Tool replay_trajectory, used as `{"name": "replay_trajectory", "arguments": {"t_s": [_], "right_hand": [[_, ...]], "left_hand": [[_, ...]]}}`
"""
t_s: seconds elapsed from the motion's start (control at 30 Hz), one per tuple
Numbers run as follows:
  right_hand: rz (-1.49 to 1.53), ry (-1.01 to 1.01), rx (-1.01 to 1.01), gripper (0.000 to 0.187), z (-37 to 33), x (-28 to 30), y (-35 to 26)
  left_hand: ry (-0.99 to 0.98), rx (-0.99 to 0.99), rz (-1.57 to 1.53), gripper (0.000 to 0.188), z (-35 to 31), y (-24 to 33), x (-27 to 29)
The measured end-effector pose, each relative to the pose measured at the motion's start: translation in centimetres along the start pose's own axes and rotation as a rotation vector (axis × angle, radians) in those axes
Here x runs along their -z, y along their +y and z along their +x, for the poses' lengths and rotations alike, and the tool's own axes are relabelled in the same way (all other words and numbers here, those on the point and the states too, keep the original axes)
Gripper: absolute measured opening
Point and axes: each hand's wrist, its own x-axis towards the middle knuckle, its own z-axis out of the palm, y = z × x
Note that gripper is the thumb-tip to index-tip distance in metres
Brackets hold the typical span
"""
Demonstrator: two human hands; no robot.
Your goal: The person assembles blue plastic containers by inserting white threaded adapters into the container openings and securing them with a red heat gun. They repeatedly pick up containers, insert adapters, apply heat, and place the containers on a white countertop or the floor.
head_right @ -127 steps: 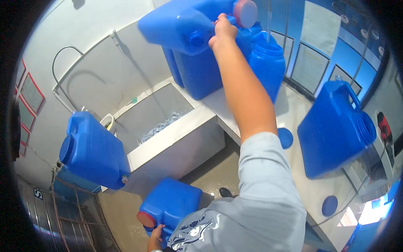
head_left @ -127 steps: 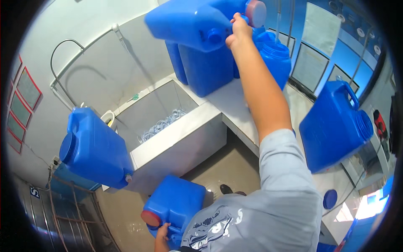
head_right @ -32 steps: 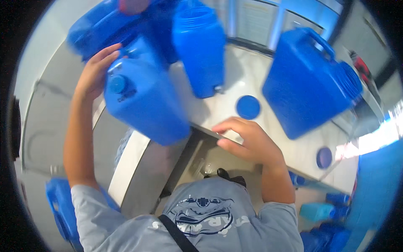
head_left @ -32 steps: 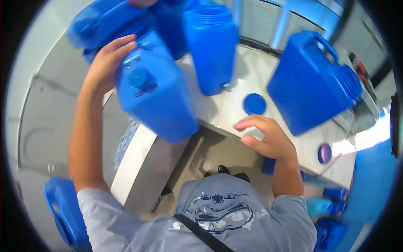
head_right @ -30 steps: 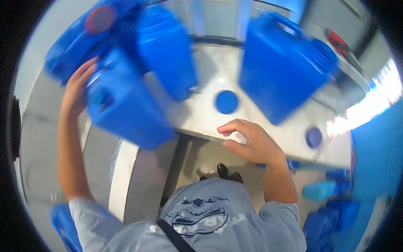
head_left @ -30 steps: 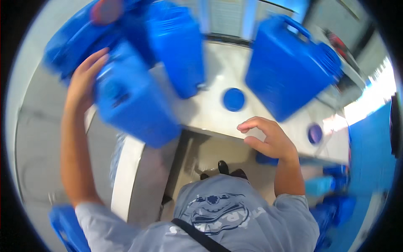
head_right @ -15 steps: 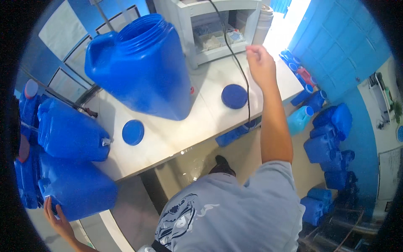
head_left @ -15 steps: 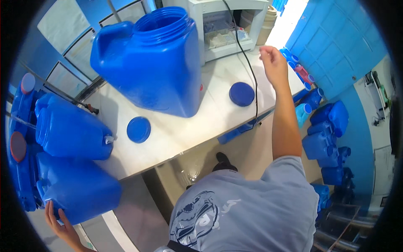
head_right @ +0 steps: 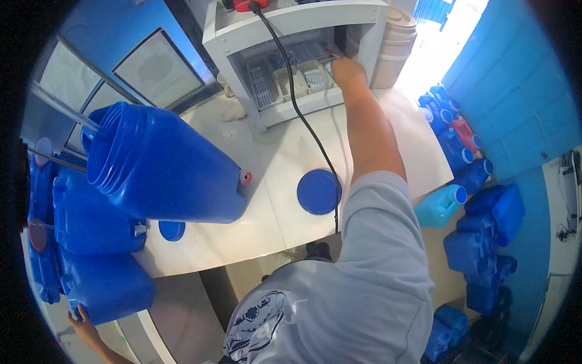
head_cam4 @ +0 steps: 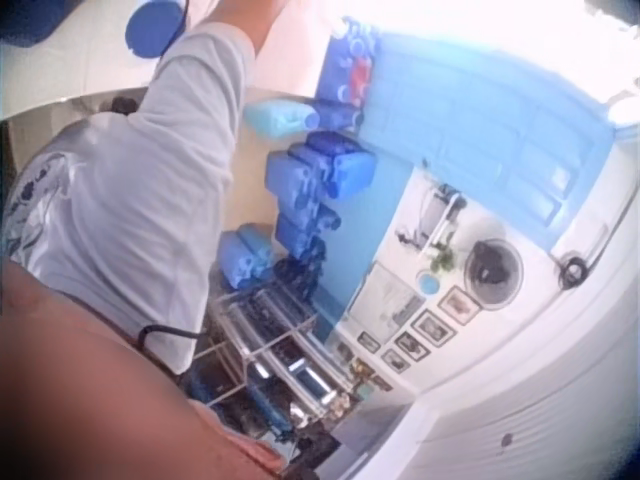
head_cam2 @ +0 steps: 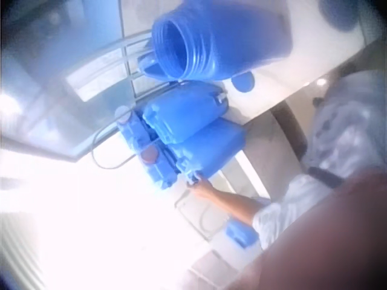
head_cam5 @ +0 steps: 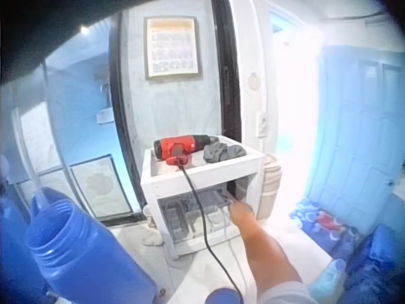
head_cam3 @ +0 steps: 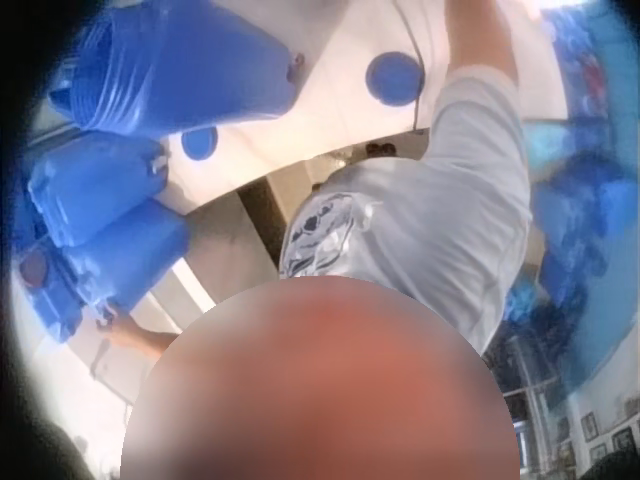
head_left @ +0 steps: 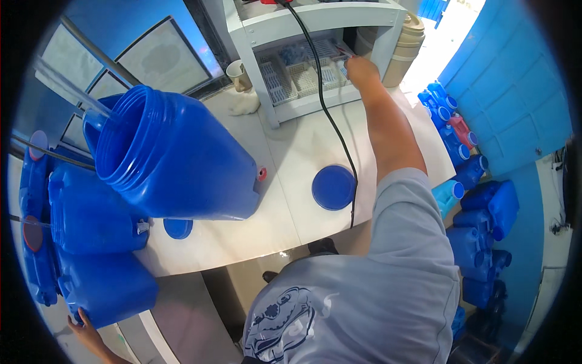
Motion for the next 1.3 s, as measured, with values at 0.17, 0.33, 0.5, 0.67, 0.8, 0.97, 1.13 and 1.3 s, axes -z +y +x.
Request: {"name": "replay_trajectory", "arguments": {"t_s": [0.17, 0.33, 0.5, 0.67, 0.8, 0.97, 1.13, 1.3], "right_hand": [[0.012, 0.045, -0.058, 0.019, 0.6, -0.3, -0.7], [0.583, 0.38, -0.16, 0.026, -6.0, 6.5, -2.1], [1.6, 0.134, -0.044, 0.024, -21.0, 15.4, -7.9], [1.908, -0.159, 0.302, 0.028, -30.1, 17.2, -16.8], [1.81, -0.274, 0.386, 0.032, -33.4, 17.3, -19.7], [1.92, -0.307, 0.213, 0.024, -35.2, 17.6, -19.8], [1.821, -0.248, 0.191, 0.018, -34.5, 17.2, -19.6], [1.718, -0.29, 0.363, 0.02, -33.6, 17.8, -18.5]], "left_hand": [[0.314, -0.066, 0.165, 0.075, -1.7, 2.5, 1.5], [0.097, -0.138, -0.711, 0.06, -7.5, 12.2, 5.3], [-0.585, -0.469, -1.43, 0.047, -19.7, 28.1, 9.7], [-1.272, -0.606, -1.859, 0.05, -26.6, 39.5, 13.3], [-1.541, -0.433, -1.919, 0.041, -27.5, 42.2, 14.8], [-1.325, -0.515, -1.926, 0.027, -28.3, 42.9, 14.5], [-1.279, -0.414, -2.04, 0.022, -29.6, 42.8, 14.1], [-1.044, -0.454, -2.08, 0.014, -29.4, 42.9, 13.9]]}}
